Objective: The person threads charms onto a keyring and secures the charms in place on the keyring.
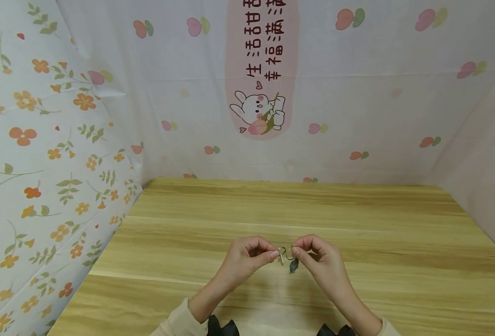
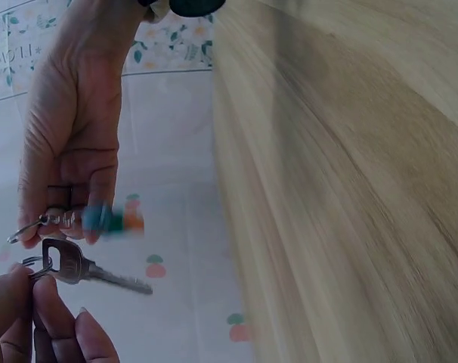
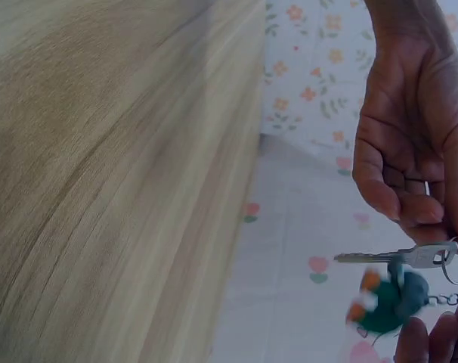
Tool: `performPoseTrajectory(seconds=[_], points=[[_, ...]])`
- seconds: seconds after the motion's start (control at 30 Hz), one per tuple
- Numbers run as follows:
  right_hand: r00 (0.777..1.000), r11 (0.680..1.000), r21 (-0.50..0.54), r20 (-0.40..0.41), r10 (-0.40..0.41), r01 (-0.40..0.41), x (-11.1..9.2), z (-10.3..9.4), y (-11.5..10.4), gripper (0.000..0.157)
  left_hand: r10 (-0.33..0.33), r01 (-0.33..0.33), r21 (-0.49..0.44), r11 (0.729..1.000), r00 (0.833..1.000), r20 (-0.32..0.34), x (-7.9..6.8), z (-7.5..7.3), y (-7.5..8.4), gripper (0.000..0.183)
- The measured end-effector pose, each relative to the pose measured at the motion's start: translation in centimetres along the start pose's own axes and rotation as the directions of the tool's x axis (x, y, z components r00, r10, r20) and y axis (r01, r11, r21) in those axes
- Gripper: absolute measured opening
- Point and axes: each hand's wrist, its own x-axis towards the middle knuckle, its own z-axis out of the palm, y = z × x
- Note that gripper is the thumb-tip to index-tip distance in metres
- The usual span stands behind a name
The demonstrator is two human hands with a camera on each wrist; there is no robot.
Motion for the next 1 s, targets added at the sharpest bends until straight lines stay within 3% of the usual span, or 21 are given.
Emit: performPoseTrajectory(seconds=[0.2, 0.43, 0.6, 0.83, 1.0], points=[[0.984, 0.984, -0.027, -0.034, -0.175, 0.174, -0.14, 0.28, -0.25, 0.016, 0.013, -0.011, -0.060, 0.998, 0.999, 0.033, -0.18, 0.23, 0.08, 0.017], [0.932, 0.928, -0.106, -0.023, -0.361, 0.357, -0.27, 0.34, 0.17, 0.028, -0.005, 0.010, -0.091, 0.996, 0.998, 0.063, -0.27, 0.41, 0.40, 0.019], [0.918, 0.912, -0.118, -0.013, -0.397, 0.393, -0.32, 0.35, 0.34, 0.030, 0.007, -0.001, -0.090, 0.996, 0.998, 0.070, -0.30, 0.44, 0.47, 0.019], [0.914, 0.908, -0.129, -0.013, -0.405, 0.400, -0.35, 0.41, 0.44, 0.030, 0.029, -0.022, -0.101, 0.995, 0.997, 0.073, -0.24, 0.60, 0.34, 0.019], [0.920, 0.913, -0.113, 0.008, -0.393, 0.391, -0.38, 0.31, 0.31, 0.029, -0.001, 0.004, -0.083, 0.997, 0.999, 0.041, -0.34, 0.85, 0.49, 0.017]])
